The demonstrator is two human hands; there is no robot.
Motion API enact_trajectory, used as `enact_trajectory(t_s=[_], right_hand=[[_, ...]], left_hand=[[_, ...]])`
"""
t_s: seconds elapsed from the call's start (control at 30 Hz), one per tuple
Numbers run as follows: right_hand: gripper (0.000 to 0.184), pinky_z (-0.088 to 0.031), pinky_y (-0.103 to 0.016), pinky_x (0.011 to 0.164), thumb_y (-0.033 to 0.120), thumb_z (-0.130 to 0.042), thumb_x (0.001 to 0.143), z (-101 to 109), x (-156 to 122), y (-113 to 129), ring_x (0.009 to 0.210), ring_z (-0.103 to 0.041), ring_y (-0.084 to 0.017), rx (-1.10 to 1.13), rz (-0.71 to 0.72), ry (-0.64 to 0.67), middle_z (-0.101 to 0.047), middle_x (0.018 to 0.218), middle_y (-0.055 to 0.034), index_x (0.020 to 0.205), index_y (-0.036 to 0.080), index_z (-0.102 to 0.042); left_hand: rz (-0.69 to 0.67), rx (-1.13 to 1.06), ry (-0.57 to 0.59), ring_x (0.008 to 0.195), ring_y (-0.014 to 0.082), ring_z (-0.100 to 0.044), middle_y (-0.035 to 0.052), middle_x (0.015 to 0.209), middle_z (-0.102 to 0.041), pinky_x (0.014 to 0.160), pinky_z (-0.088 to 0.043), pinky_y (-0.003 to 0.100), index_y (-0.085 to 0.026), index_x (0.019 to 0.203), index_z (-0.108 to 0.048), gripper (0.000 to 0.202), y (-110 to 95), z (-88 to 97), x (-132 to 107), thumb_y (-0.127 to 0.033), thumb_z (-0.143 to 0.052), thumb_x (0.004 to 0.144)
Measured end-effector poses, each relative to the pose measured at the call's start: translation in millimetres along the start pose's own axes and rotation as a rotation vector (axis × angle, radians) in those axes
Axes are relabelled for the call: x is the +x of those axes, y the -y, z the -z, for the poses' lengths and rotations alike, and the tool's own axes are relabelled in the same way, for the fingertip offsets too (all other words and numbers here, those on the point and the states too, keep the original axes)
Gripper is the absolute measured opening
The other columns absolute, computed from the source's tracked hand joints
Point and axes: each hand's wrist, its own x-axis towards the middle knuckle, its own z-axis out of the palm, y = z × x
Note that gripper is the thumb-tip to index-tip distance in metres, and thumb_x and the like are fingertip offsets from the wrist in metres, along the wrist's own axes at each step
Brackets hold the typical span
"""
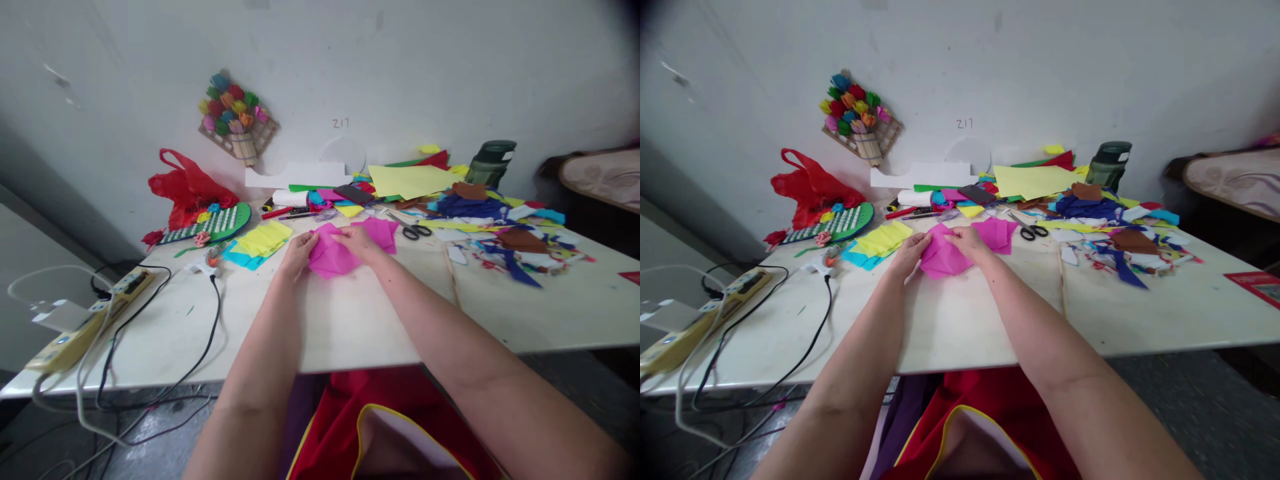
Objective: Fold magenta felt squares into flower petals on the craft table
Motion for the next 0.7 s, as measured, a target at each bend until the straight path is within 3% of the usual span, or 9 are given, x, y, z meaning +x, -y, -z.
enact_trajectory(t_s=[0.2,0.33,0.47,0.7], right_hand=[[0.029,-0.039,-0.025,0.057,0.039,-0.062,0.064,0.8,0.8,-4.1,0.06,-0.05,-0.012,0.018,0.033,-0.002,-0.058,0.062,0.0025,0.077,0.013,-0.068],[0.028,-0.046,-0.031,0.075,0.031,-0.063,0.066,0.5,4.6,-9.0,0.081,-0.06,-0.017,0.039,0.058,-0.029,-0.07,0.084,-0.0022,0.088,0.016,-0.071],[0.025,-0.043,-0.037,0.091,0.025,-0.064,0.068,1.3,7.1,-12.6,0.098,-0.061,-0.02,0.046,0.108,-0.025,-0.07,0.1,-0.0043,0.091,0.018,-0.072],[0.024,-0.041,-0.039,0.094,0.025,-0.065,0.067,3.4,4.3,-9.0,0.101,-0.061,-0.022,0.089,0.136,0.033,-0.07,0.101,-0.0072,0.09,0.019,-0.073]], left_hand=[[0.007,0.033,0.02,0.046,0.006,-0.03,-0.005,0.052,-0.037,0.045,-0.022,0.021,-0.016,0.064,-0.047,0.039,2.8,3.9,1.7,-0.052,-0.056,0.073],[0.027,0.022,0.029,0.046,0.0059,-0.029,-0.0054,0.052,-0.036,0.045,-0.022,0.021,-0.016,0.065,-0.047,0.037,4.5,5.1,2.9,-0.051,-0.057,0.073],[0.044,-0.013,0.043,0.046,0.006,-0.031,-0.0055,0.053,-0.036,0.046,-0.024,0.02,-0.016,0.065,-0.046,0.035,4.7,4.9,2.9,-0.048,-0.058,0.073],[0.091,-0.079,0.021,0.047,0.0064,-0.036,-0.0045,0.054,-0.041,0.046,-0.028,0.02,-0.016,0.067,-0.049,0.03,3.5,4.1,2.6,-0.043,-0.061,0.071]])
